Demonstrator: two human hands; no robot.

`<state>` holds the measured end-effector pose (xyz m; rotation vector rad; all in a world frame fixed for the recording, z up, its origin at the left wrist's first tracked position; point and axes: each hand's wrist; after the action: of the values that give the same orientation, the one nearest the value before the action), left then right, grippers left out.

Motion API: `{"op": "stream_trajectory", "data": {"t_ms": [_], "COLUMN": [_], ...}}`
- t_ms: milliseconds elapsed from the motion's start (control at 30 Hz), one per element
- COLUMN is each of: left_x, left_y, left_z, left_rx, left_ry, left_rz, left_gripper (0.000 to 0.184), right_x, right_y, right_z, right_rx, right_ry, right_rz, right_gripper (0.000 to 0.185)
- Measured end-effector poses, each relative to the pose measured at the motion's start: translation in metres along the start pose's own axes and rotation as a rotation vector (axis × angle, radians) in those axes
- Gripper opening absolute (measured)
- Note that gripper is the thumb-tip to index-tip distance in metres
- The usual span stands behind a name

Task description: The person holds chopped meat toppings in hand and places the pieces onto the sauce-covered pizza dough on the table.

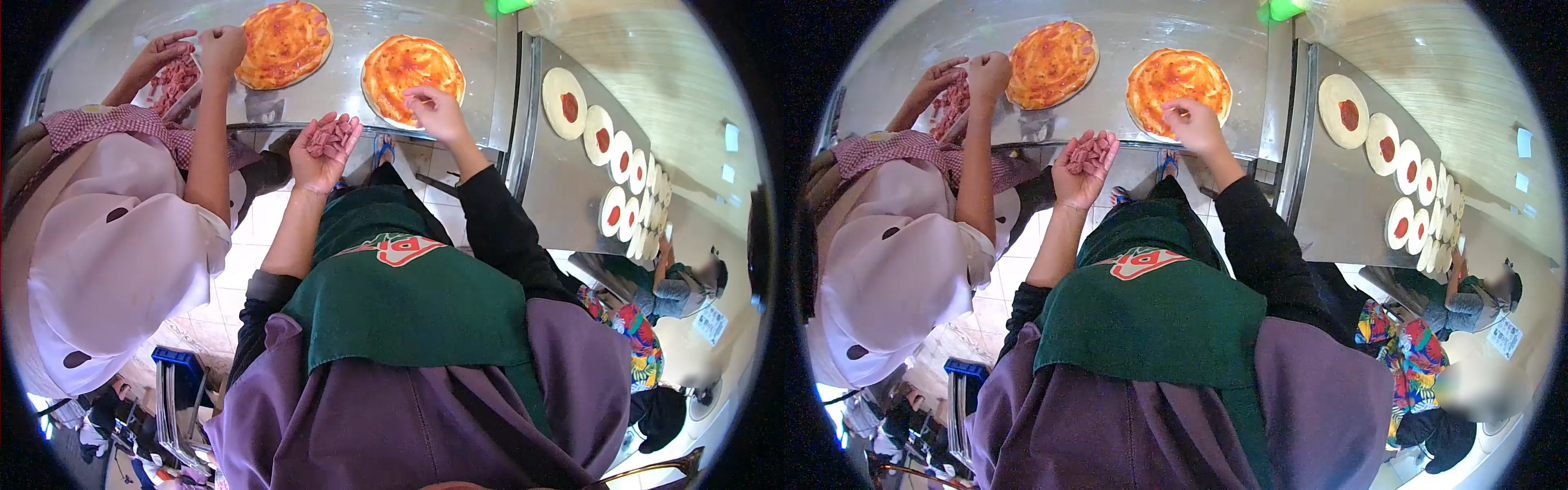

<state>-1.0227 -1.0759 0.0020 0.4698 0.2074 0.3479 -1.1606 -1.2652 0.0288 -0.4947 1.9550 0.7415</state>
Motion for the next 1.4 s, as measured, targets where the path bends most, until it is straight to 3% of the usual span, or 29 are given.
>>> {"op": "stream_trajectory", "data": {"t_ms": [33, 133, 233, 433, 633, 933, 1100, 1400], "left_x": [0.000, -0.002, -0.002, -0.005, -0.001, 0.055, 0.057, 0.031], "left_y": [0.000, 0.001, 0.000, -0.001, 0.000, -0.029, -0.035, -0.015], "left_z": [0.000, 0.000, -0.002, -0.005, 0.001, 0.031, 0.045, 0.018], "left_rx": [-0.003, -0.011, -0.054, -0.075, -0.060, -0.156, -0.256, -0.116], "left_ry": [0.000, 0.031, 0.065, 0.057, -0.008, -0.019, 0.050, 0.027], "left_rz": [-0.003, -0.007, -0.027, -0.010, 0.054, 0.144, 0.126, 0.112], "left_gripper": [0.030, 0.030, 0.030, 0.031, 0.030, 0.033, 0.035, 0.035], "right_x": [0.001, -0.010, -0.013, -0.005, 0.000, -0.008, -0.003, 0.009], "right_y": [-0.001, -0.002, -0.004, -0.016, -0.035, -0.061, -0.065, -0.062], "right_z": [-0.005, -0.019, -0.023, -0.028, -0.041, -0.047, -0.047, -0.059], "right_rx": [0.004, -0.105, -0.102, -0.054, -0.084, -0.120, -0.163, -0.195], "right_ry": [0.001, -0.583, -0.712, -0.387, -0.273, -0.615, -0.280, -0.179], "right_rz": [-0.002, 0.224, 0.267, 0.148, 0.053, 0.212, 0.078, 0.022], "right_gripper": [0.017, 0.018, 0.019, 0.019, 0.014, 0.016, 0.019, 0.016]}}
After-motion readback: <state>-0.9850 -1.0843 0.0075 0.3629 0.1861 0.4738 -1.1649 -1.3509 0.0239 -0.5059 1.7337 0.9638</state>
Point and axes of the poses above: each hand's wrist, its own y-axis away from the middle knuckle, its own z-axis out of the palm, x = y × z, and after that the axes turned 3 degrees about x, right-handed
